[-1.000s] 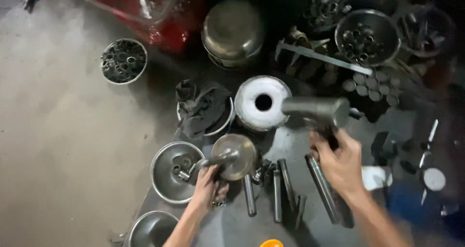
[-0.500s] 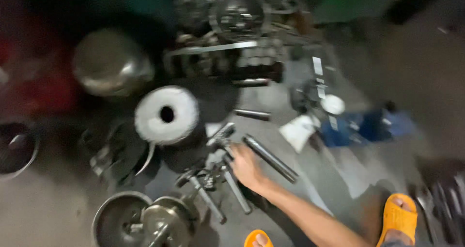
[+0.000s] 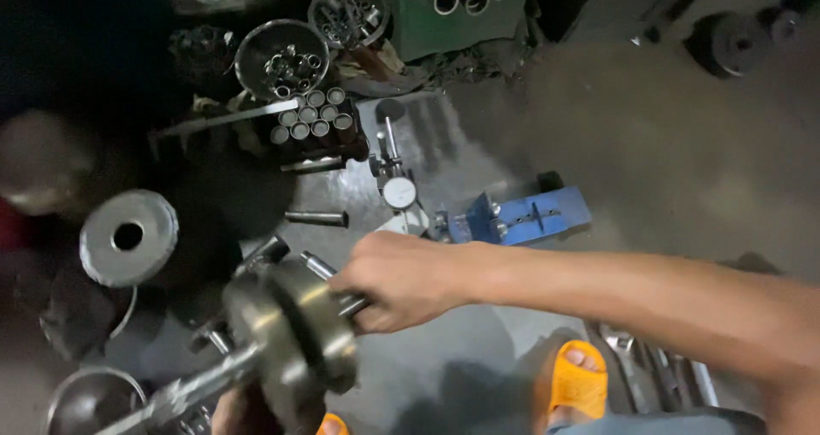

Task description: The person assembles a mechanical shaft with bearings and washers, using a hammer to tap components into place and a dial indicator to check alignment. They repeatedly position, strike, and measure the assembly on a workbench.

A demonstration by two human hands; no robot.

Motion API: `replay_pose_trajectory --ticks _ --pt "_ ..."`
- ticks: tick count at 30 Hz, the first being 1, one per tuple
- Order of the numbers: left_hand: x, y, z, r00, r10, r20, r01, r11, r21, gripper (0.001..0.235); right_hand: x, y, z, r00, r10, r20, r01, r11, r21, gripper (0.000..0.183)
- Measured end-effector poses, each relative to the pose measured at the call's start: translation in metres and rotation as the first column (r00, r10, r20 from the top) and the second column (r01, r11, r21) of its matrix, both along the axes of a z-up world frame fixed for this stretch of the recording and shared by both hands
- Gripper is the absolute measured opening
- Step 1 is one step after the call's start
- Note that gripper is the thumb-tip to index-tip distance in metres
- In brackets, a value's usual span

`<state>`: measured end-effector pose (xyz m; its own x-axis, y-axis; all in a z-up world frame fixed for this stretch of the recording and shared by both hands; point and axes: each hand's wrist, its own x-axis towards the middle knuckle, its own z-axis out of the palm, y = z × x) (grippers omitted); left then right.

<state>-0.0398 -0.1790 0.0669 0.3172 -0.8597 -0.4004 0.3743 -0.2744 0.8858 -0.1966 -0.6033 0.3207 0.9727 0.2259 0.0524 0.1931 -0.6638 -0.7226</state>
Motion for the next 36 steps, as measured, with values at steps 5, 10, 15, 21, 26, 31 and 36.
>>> replay_pose_trajectory --ticks 5,10,15,21,26,31,36 --pt "-0.061 -0.232 0.204 0.991 0.005 0.134 -0.003 1.0 -0.015 0.048 -0.095 -0.075 0.028 0.97 -0.182 -0.161 0.216 0.95 0.227 0.032" --pt "-0.139 -0.312 0.251 0.898 0.307 0.314 -0.124 0.864 -0.487 0.053 -0.161 -0.133 0.041 0.924 -0.367 -0.108 0.365 0.93 -0.04 0.027" --pt "-0.164 -0.344 0.164 0.865 0.489 -0.115 -0.452 0.657 -0.603 0.018 -0.18 -0.153 -0.013 0.757 -0.551 -0.351 0.465 0.832 -0.303 0.022" --pt "-0.153 -0.342 0.083 0.913 0.404 0.06 -0.366 0.874 -0.32 0.02 -0.177 -0.149 -0.095 0.777 -0.596 -0.204 0.528 0.793 -0.305 0.039" --pt "-0.151 -0.344 0.023 0.875 0.465 0.136 -0.464 0.885 -0.039 0.029 -0.174 -0.158 -0.145 0.797 -0.564 -0.214 0.505 0.818 -0.275 0.025" --pt "-0.148 -0.341 0.003 0.871 0.491 0.014 -0.49 0.87 -0.057 0.027 -0.161 -0.155 -0.161 0.751 -0.59 -0.297 0.535 0.807 -0.25 0.03" --pt "-0.146 -0.348 -0.015 0.88 0.475 0.009 -0.474 0.879 -0.055 0.026 -0.166 -0.161 -0.182 0.714 -0.616 -0.332 0.593 0.785 -0.179 0.033"
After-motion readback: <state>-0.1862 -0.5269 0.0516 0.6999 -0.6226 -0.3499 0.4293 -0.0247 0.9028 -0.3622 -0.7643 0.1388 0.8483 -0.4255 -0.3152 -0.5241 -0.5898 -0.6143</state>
